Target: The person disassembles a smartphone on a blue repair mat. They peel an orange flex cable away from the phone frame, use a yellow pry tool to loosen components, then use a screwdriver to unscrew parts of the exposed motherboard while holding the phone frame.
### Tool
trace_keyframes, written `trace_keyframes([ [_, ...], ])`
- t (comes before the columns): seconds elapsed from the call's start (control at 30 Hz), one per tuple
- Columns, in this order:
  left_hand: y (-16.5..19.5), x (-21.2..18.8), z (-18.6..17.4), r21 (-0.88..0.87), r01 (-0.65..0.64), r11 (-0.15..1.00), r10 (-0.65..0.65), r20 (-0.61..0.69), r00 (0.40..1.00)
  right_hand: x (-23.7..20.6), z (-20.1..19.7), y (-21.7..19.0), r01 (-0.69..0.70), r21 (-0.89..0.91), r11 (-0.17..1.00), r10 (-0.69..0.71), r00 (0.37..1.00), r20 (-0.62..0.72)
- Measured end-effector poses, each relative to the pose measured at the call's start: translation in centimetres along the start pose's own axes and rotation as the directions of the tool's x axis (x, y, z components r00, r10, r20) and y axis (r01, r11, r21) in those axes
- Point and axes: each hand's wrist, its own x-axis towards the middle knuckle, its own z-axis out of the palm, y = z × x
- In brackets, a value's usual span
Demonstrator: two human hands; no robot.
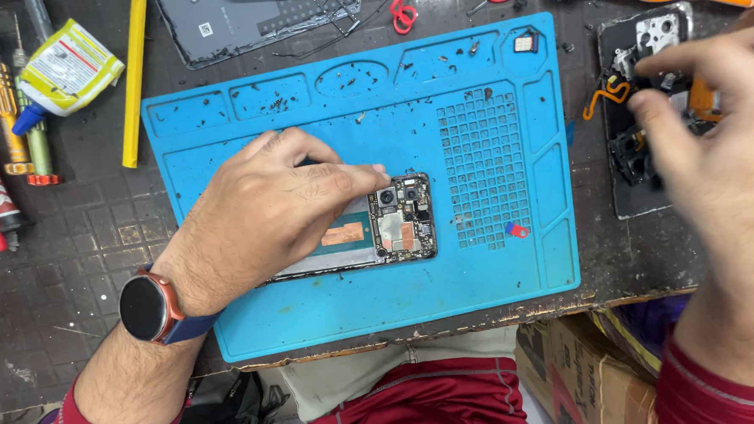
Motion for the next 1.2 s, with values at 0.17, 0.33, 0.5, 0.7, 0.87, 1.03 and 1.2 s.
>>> trace_keyframes([
  [0.17, -0.2, 0.0, 0.1, -0.016, -0.022, 1.000, 0.022, -0.028, 0.999, -2.2, 0.6, -1.8, -0.141, 0.050, 0.989, 0.143, 0.989, -0.030],
  [0.33, -0.3, 0.1, 0.5, 0.000, -0.001, 1.000, 0.001, -0.050, 0.999, -3.4, 1.3, -1.9, -0.145, -0.067, 0.987, 0.139, 0.986, -0.088],
  [0.5, -0.3, 0.0, 0.6, 0.014, -0.004, 1.000, 0.005, -0.080, 0.997, -2.9, 2.1, -1.6, -0.127, -0.109, 0.986, 0.113, 0.986, -0.125],
  [0.7, -0.3, 0.1, 0.6, 0.013, 0.003, 1.000, -0.002, -0.072, 0.997, -2.2, 2.3, -1.1, -0.152, -0.144, 0.978, 0.139, 0.986, -0.097],
  [0.87, -0.2, 0.0, 0.6, 0.012, 0.006, 1.000, -0.005, -0.074, 0.997, -1.9, 2.9, -0.6, -0.178, -0.172, 0.969, 0.164, 0.982, -0.088],
  [1.03, -0.2, 0.0, 0.6, 0.021, 0.009, 1.000, -0.007, -0.069, 0.998, -2.0, 3.3, -0.5, -0.130, -0.216, 0.968, 0.105, 0.987, -0.124],
  [1.2, -0.3, 0.0, 0.6, 0.020, 0.000, 1.000, 0.002, -0.064, 0.998, -2.3, 3.3, -0.6, -0.109, -0.232, 0.967, 0.080, 0.988, -0.131],
])
